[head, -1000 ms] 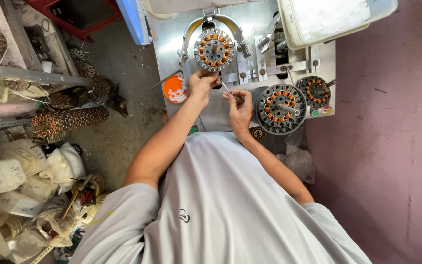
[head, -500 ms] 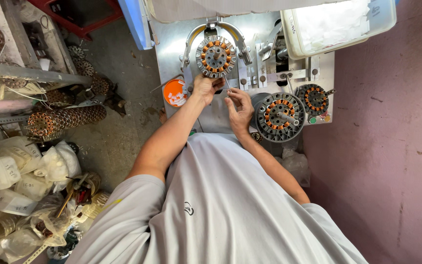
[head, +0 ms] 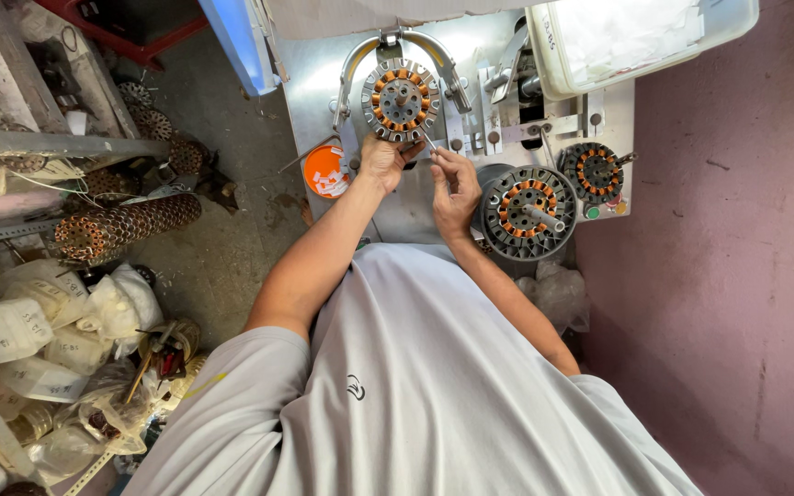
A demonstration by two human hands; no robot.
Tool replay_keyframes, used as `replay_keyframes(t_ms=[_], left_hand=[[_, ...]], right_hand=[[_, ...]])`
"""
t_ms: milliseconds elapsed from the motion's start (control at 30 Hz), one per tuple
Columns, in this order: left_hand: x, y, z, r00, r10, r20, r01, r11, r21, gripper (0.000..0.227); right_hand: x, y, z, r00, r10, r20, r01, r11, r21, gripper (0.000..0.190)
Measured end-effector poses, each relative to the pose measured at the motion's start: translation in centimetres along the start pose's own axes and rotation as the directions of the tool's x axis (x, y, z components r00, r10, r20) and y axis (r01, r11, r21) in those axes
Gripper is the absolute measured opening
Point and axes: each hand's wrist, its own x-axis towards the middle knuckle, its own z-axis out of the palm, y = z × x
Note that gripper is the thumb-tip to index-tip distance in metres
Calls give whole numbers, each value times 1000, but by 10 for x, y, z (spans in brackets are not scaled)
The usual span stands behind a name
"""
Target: The person assembles a circular electrical component by inserting small metal pieces into slots on a rotor-like object. They use pliers to secure the pieces and repeatedly adjust the component on a workbench.
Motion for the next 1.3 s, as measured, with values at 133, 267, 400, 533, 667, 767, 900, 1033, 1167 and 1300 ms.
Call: replay_keyframes(t_ms=[133,267,400,533,667,767,900,1033,1167,1300], left_hand=[[0,0,3,999,43,3,-43,999,3,20],[0,4,12,998,40,-49,-39,999,11,19],[-5,7,14,998,31,-51,-30,999,23,19],[-5,7,11,999,13,-35,-12,1000,21,18],[-1,5,7,1000,-2,-16,2,1000,21,18],[1,2,5,1000,-8,21,8,1000,-5,19],[1,-7,6,1000,-15,12,16,999,-36,20],[-2,-9,10,998,38,-47,-37,999,20,19],[-7,-8,14,998,59,-18,-58,998,26,18],[-15,-11,18,999,45,11,-45,999,18,15]], right_hand=[[16,27,-5,975,214,-52,-202,962,183,17],[22,44,-9,961,269,-61,-264,962,74,23],[23,50,-5,946,317,-62,-318,948,7,31],[28,47,0,734,678,-43,-647,717,258,38],[35,40,2,637,769,-49,-716,615,330,38],[32,33,3,723,684,-96,-658,724,206,38],[15,22,1,845,518,-136,-523,852,-5,36],[21,20,2,831,544,-118,-547,837,3,33],[19,28,0,897,434,-86,-436,900,-1,28],[15,31,-4,965,221,-139,-245,951,-187,30]])
